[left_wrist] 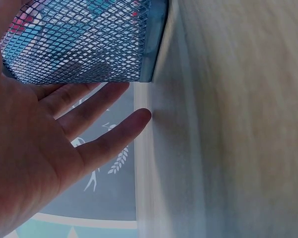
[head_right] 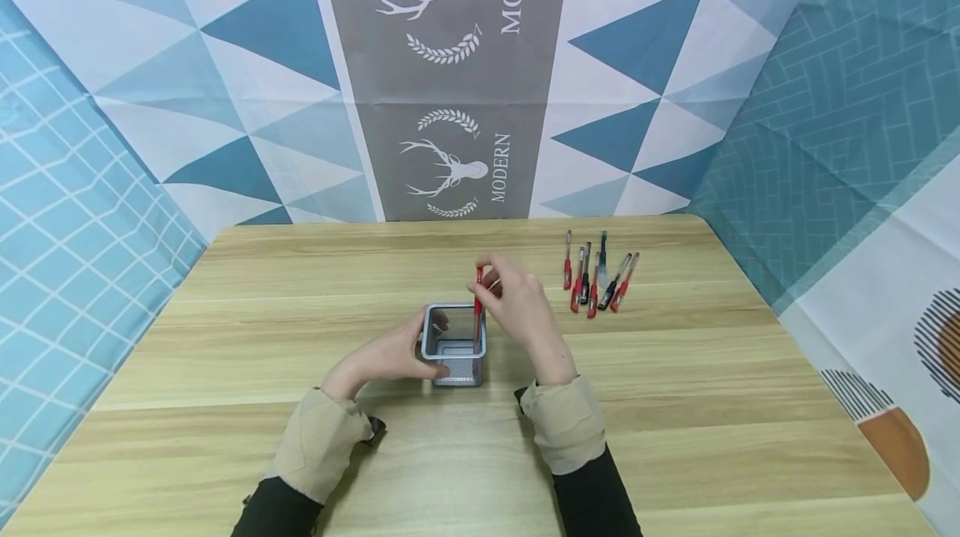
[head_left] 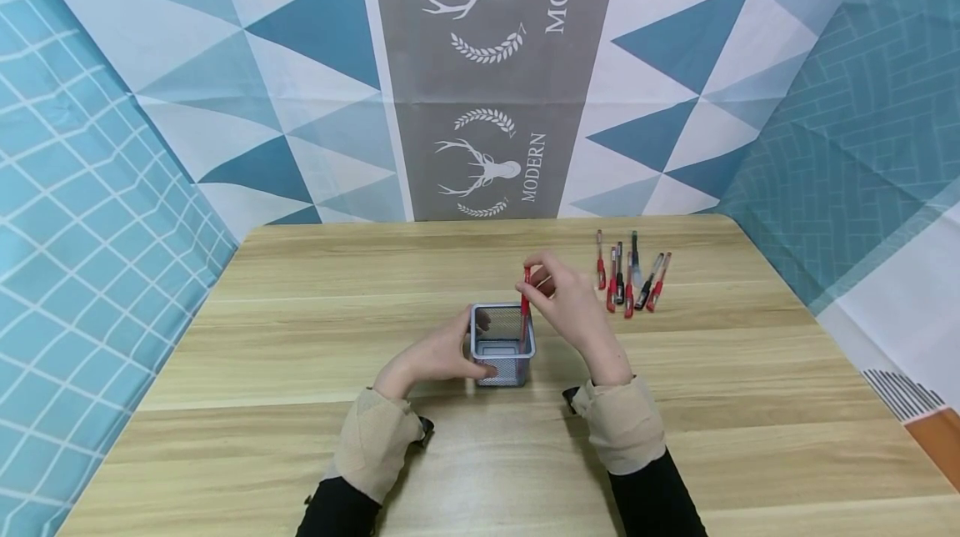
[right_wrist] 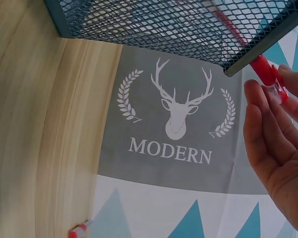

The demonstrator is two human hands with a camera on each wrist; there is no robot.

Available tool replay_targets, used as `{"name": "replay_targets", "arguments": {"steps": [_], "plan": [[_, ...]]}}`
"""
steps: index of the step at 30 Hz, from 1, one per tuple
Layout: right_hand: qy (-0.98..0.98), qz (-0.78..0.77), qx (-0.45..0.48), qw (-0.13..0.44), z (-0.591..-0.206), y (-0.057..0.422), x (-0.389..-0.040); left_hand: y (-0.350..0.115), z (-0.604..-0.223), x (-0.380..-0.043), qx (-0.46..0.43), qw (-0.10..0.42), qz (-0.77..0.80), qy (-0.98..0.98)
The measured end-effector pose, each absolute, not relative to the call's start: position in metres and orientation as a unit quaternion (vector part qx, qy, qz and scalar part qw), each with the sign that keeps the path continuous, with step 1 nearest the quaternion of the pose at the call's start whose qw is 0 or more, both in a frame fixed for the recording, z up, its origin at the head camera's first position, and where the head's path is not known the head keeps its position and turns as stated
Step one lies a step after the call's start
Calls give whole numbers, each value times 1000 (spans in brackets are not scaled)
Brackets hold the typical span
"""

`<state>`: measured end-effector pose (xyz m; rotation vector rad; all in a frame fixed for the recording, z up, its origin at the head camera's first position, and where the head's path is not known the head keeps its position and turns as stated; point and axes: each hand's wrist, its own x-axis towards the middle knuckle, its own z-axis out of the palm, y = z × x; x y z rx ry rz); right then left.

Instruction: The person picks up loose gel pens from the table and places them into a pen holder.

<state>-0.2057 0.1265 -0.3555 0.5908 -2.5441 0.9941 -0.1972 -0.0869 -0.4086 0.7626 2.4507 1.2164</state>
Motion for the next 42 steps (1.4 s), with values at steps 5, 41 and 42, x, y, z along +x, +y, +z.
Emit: {"name": "replay_targets", "arguments": {"steps": [5, 41, 42], "plan": [[-903, 349, 203, 145, -356, 127, -206, -87, -409, -198, 265, 151, 421, 854], [-915, 322, 217, 111, -362, 127, -209, -87, -407, -197, 257, 158, 415, 858], [-915, 322, 216, 111, -362, 126, -208, -87, -407, -197, 257, 158, 416, 858]]}}
